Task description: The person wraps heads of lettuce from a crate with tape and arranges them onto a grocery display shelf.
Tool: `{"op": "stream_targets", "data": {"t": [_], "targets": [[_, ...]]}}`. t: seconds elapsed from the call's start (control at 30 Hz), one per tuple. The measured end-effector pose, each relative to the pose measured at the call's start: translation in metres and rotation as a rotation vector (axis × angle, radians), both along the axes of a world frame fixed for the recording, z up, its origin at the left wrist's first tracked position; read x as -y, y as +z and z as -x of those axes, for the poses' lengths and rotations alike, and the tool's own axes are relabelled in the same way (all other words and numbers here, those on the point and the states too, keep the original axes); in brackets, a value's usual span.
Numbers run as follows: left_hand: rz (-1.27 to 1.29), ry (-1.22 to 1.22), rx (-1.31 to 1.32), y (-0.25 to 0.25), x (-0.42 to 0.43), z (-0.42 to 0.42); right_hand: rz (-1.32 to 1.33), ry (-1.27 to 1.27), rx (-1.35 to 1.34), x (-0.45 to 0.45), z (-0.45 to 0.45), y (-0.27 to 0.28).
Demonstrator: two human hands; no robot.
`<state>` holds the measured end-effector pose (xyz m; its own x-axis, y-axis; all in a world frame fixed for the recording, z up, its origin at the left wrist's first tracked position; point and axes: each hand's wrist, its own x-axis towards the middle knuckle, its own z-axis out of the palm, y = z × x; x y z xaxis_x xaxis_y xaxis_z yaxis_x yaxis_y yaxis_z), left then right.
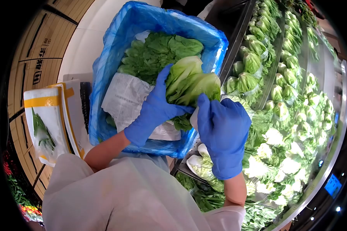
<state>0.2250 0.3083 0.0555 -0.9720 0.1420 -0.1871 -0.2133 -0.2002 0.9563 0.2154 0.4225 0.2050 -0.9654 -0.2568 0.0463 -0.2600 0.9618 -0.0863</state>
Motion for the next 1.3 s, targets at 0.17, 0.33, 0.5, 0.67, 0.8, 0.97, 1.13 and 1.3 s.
{"op": "stream_targets", "data": {"t": [0.17, 0.33, 0.5, 0.67, 0.8, 0.97, 1.13, 1.3], "targets": [[-0.094, -0.011, -0.011, -0.007, 0.005, 0.007, 0.517, -0.128, 0.036, -0.012, -0.005, 0.004], [-0.29, -0.158, 0.18, -0.005, 0.036, 0.019, 0.754, -0.249, 0.004, -0.019, -0.015, 0.027], [-0.402, -0.423, 0.299, 0.002, 0.075, 0.027, 0.787, -0.265, 0.016, -0.032, -0.012, 0.045], [-0.531, -0.649, 0.213, 0.007, 0.085, 0.012, 0.834, -0.323, 0.093, -0.03, -0.011, 0.037], [-0.637, -0.754, 0.093, 0.018, 0.084, 0.012, 0.948, -0.408, 0.089, -0.039, -0.017, 0.034], [-0.811, -0.741, -0.089, 0.038, 0.073, 0.017, 0.993, -0.303, 0.155, -0.05, -0.018, 0.017], [-0.902, -0.713, -0.204, 0.051, 0.066, 0.023, 0.752, -0.106, 0.105, -0.042, -0.016, 0.005], [-0.507, -0.849, -0.342, 0.05, 0.065, 0.021, 0.518, 0.07, 0.072, -0.035, -0.018, 0.002]]}}
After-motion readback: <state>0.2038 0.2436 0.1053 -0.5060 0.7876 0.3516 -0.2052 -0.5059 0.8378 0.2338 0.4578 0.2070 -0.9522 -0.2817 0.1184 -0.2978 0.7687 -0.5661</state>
